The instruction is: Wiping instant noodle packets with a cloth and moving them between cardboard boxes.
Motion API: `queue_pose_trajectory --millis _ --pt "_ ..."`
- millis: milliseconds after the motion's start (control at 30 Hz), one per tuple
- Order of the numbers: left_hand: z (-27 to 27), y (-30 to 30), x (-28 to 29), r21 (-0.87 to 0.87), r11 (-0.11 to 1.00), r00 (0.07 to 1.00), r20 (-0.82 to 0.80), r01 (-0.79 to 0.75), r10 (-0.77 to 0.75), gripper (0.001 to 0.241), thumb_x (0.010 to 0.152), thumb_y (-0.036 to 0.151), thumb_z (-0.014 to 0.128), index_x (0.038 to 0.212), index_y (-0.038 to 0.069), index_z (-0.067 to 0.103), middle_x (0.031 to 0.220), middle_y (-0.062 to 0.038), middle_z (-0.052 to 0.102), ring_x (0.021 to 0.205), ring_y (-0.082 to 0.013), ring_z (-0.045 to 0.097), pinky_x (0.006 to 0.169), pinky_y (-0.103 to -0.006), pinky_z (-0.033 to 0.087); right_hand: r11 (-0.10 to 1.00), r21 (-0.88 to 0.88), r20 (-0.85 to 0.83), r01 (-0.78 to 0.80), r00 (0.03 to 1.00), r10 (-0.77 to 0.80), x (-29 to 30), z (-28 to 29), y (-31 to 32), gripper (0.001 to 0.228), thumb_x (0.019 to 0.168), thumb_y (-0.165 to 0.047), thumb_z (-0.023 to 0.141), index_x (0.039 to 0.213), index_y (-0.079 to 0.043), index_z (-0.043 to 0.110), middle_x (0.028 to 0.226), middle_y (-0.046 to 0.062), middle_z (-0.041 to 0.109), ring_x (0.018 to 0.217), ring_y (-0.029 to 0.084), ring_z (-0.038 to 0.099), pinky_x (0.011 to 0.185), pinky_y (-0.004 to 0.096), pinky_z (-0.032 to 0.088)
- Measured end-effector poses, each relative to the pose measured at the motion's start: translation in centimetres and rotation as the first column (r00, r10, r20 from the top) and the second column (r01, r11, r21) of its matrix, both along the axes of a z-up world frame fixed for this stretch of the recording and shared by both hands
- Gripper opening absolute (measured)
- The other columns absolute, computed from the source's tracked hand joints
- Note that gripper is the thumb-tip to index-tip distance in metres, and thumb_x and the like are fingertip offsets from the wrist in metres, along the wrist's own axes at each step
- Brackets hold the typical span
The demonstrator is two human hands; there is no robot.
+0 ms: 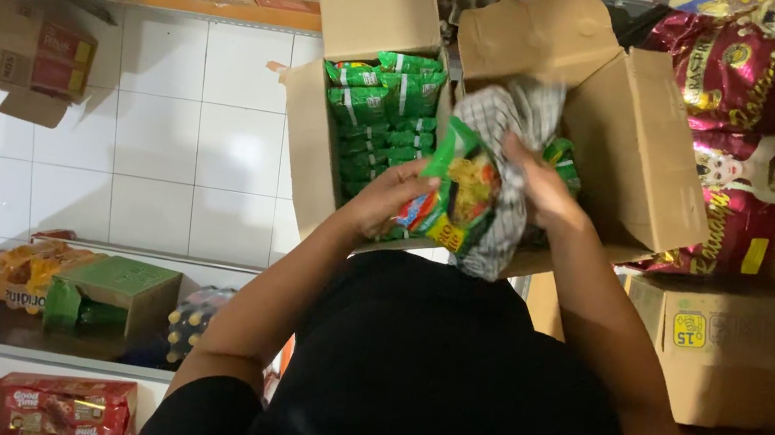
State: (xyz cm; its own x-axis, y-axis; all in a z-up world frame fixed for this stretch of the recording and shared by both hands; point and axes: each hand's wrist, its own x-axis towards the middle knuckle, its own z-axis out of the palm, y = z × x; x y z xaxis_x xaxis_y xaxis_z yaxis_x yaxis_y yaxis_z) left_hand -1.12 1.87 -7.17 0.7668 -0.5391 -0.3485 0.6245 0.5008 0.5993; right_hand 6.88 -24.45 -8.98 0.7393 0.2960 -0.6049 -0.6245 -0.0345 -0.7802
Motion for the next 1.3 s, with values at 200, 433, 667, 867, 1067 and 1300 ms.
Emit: queue_pose_trajectory --millis 200,433,667,867,1067,1300 --pt "-3.2 -1.1 1.4 0.604 0.786 0.919 0.374 -0.136 -0.128 0.047 0.100 0.024 0.068 0.142 0.003 0.062 0.121 -0.014 0.073 0.101 -0.0197 0.068 0.088 -0.0354 0.056 0.999 0.039 0.065 0.010 0.998 -0.013 -3.5 -0.8 -3.3 0.054 0.088 -0.023 0.078 0.135 -0.006 0.061 0.117 0.004 0.069 0.104 0.017 0.066 0.090 0.037 0.054" --pt "-12.3 6.3 7.5 0.710 -0.305 0.737 0.437 -0.634 -0.516 0.059 0.081 0.025 0.072 0.136 0.007 0.057 0.143 -0.018 0.054 0.135 -0.0402 0.041 0.110 -0.0635 0.028 0.725 -0.577 0.289 0.376 0.924 -0.249 -2.2 -7.2 -12.4 0.062 0.096 -0.036 0.092 0.091 0.017 0.061 0.084 0.014 0.058 0.079 0.027 0.048 0.067 0.047 0.040" --pt "-20.8 8.3 7.1 0.715 -0.436 0.734 0.159 -0.547 -0.660 0.030 0.094 0.020 0.063 0.123 0.015 0.061 0.123 -0.013 0.059 0.125 -0.0342 0.050 0.114 -0.0572 0.031 0.631 -0.610 0.445 0.479 0.866 -0.227 -2.1 -22.4 -19.4 0.055 0.073 -0.033 0.089 0.093 0.011 0.064 0.089 0.016 0.068 0.076 0.024 0.069 0.062 0.045 0.056" --pt "-15.2 7.7 5.3 0.863 -0.276 0.788 0.200 -0.424 -0.582 0.038 0.092 0.028 0.068 0.123 0.009 0.058 0.122 -0.015 0.065 0.117 -0.0384 0.058 0.100 -0.0515 0.045 0.449 -0.861 0.292 0.237 0.955 0.056 -0.9 -11.6 -16.6 0.071 0.093 -0.051 0.079 0.080 0.017 0.062 0.073 0.027 0.063 0.068 0.030 0.062 0.064 0.050 0.047" --pt "-8.7 5.9 2.7 0.813 0.402 0.857 0.502 -0.421 -0.116 0.031 0.111 0.027 0.060 0.132 0.006 0.053 0.116 -0.013 0.067 0.106 -0.0307 0.066 0.092 -0.0368 0.052 0.723 -0.665 0.334 0.186 0.940 0.066 -0.9 1.5 -8.3 0.051 0.098 -0.045 0.072 0.085 0.004 0.067 0.064 0.010 0.051 0.060 0.019 0.047 0.056 0.047 0.038" --pt "-8.1 -2.4 -0.2 0.311 0.871 0.916 0.257 -0.381 0.308 0.041 0.107 0.013 0.052 0.148 0.007 0.046 0.124 -0.004 0.062 0.104 -0.0151 0.055 0.089 -0.0317 0.047 0.717 -0.564 0.811 0.410 0.115 0.573 -4.8 14.0 12.0 0.061 0.087 -0.024 0.073 0.138 0.003 0.052 0.134 0.029 0.056 0.125 0.043 0.051 0.099 0.057 0.037"
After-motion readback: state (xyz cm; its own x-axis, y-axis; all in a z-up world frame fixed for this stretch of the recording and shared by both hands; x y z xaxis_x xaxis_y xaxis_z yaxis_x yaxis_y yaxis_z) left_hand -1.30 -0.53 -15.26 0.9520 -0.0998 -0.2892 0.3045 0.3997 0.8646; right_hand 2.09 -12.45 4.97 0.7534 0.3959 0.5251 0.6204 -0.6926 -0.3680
